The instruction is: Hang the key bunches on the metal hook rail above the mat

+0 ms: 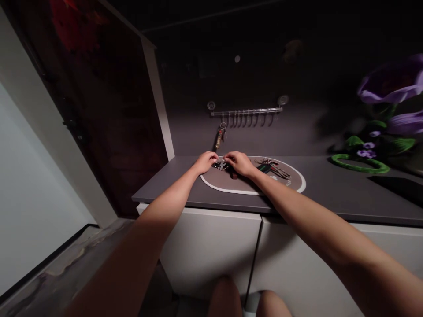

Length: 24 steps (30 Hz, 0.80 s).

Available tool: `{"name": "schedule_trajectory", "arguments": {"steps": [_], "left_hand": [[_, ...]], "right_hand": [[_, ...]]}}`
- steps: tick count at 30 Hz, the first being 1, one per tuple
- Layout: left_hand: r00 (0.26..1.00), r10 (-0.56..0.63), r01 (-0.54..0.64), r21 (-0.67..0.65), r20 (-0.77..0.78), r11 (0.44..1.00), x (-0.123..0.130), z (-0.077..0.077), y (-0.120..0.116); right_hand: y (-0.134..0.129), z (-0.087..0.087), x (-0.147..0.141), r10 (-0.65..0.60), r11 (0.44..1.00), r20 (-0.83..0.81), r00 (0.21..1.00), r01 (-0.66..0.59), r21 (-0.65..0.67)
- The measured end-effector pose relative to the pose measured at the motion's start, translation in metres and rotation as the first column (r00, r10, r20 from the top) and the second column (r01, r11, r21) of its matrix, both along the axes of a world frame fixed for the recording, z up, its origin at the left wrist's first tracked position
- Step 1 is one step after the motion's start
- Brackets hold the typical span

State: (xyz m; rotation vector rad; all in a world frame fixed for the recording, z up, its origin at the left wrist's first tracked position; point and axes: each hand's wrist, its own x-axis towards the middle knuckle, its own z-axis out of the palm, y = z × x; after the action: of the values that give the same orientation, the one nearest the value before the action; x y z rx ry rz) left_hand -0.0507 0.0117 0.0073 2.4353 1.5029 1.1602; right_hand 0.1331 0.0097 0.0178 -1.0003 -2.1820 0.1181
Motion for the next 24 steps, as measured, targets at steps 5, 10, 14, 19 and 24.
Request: {"name": "schedule_trajectory", "arguments": {"steps": [5, 10, 14, 19, 24], "left_hand": [[0.986, -0.009, 0.013, 0.023, -0.168, 1.0, -0.009, -0.001, 0.002], [0.954, -0.066, 0.073, 0.013, -0.291, 0.997, -0.014, -0.004, 0.005], [0.937, -0.082, 0.093, 0.016, -0.34, 0.996, -0.016, -0.005, 0.006], [0.946, -0.077, 0.091, 0.03, -0.313, 0.995, -0.013, -0.005, 0.007], [0.951, -0.063, 0.081, 0.047, -0.301, 0.996, -0.01, -0.005, 0.005]], "right_hand": [[0.005, -0.001, -0.003, -0.027, 1.0, 0.094, 0.995, 0.026, 0.008], [0.011, -0.005, -0.004, -0.011, 0.999, 0.027, 1.0, 0.013, -0.047], [0.013, -0.007, -0.003, 0.015, 0.994, -0.026, 1.0, -0.017, -0.11], [0.017, -0.008, -0.003, 0.008, 0.995, -0.028, 1.0, -0.01, -0.098], [0.016, -0.007, -0.003, -0.005, 0.995, -0.014, 1.0, 0.004, -0.096]]}}
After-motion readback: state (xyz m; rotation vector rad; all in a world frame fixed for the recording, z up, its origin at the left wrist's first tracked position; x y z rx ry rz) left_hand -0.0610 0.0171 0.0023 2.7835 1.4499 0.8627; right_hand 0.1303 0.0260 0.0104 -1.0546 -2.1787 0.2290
